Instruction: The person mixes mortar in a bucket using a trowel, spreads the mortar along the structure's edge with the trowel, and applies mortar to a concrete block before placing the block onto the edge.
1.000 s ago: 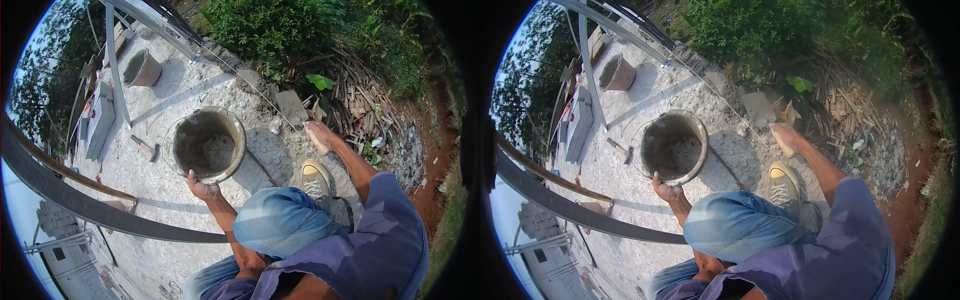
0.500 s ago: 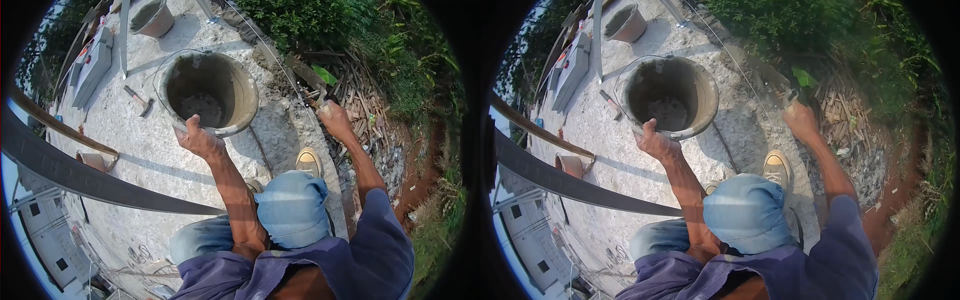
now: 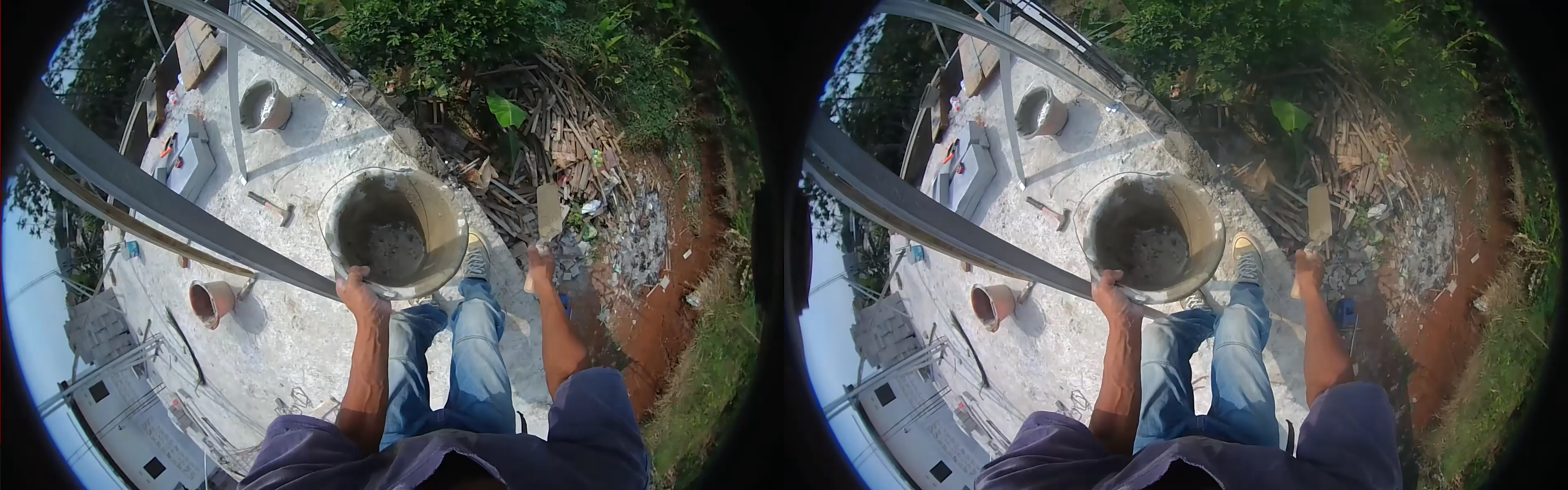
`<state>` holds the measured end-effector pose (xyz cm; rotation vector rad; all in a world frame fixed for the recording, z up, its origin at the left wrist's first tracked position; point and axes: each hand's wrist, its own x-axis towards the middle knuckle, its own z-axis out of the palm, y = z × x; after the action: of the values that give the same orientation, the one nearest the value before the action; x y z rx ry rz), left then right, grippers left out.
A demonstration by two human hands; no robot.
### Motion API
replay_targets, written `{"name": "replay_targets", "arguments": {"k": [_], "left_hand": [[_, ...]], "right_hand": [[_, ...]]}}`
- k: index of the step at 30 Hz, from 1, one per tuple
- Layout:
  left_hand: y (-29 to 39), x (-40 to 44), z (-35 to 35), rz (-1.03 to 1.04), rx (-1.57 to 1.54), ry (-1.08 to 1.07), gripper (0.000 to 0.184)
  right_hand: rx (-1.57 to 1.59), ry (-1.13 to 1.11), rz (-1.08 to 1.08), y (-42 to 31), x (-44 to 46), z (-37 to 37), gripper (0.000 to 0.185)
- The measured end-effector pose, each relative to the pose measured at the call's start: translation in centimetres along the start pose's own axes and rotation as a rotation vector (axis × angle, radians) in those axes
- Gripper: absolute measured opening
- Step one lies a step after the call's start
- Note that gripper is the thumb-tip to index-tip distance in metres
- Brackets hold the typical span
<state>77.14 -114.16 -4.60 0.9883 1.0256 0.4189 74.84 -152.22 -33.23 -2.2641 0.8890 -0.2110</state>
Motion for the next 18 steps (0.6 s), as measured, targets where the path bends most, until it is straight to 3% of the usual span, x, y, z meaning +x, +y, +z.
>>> {"name": "replay_targets", "arguments": {"k": [1,3,4,5,6,8,9,10,11,12,14,15,17,18], "left_hand": [[1.7,-2.3,-0.3,-0.055,0.006,-0.039,0.039],[4.6,-5.8,-2.2,-0.130,0.012,-0.075,0.040],[5.9,-7.4,-2.8,-0.215,0.016,-0.120,0.041],[7.5,-8.9,-3.0,-0.219,0.004,-0.114,0.041],[9.3,-10.7,-3.4,-0.240,0.042,-0.158,0.042],[13.6,-14.3,-3.3,-0.309,0.060,-0.221,0.049],[14.9,-15.0,-3.6,-0.293,0.019,-0.169,0.049],[16.4,-15.6,-4.3,-0.299,0.091,-0.231,0.048],[18.1,-16.5,-5.6,-0.308,0.171,-0.276,0.048],[19.9,-17.1,-6.4,-0.285,0.144,-0.183,0.048],[23.9,-18.3,-7.1,-0.229,0.490,-0.320,0.052],[25.9,-19.2,-7.7,-0.214,0.470,-0.261,0.052],[29.2,-20.3,-9.2,-0.122,0.594,-0.272,0.059],[30.0,-20.5,-11.1,-0.093,0.650,-0.255,0.062]], "right_hand": [[0.339,-0.392,0.625,-5.1,-2.0,-7.6,0.029],[0.148,-0.347,0.624,-1.1,-6.5,-14.7,0.030],[-0.038,-0.309,0.494,7.9,-8.6,-16.4,0.032],[-0.010,-0.244,0.645,2.4,-11.2,-21.4,0.028],[0.115,-0.324,0.763,6.1,-13.1,-24.6,0.025],[0.240,-0.276,0.939,8.3,-16.9,-30.6,0.025],[0.162,-0.178,0.847,7.6,-18.8,-32.5,0.026],[0.028,-0.267,0.812,3.5,-19.7,-35.2,0.027],[0.279,-0.244,1.073,3.1,-20.6,-37.1,0.027],[0.227,-0.396,0.775,3.2,-21.8,-39.6,0.027],[0.172,-0.611,0.443,0.8,-22.8,-41.7,0.027],[0.125,-0.518,0.667,-0.7,-22.9,-41.8,0.027],[0.071,-0.437,0.853,-5.7,-19.9,-40.8,0.027],[-0.225,-0.564,0.717,-8.6,-18.5,-40.6,0.029]]}}
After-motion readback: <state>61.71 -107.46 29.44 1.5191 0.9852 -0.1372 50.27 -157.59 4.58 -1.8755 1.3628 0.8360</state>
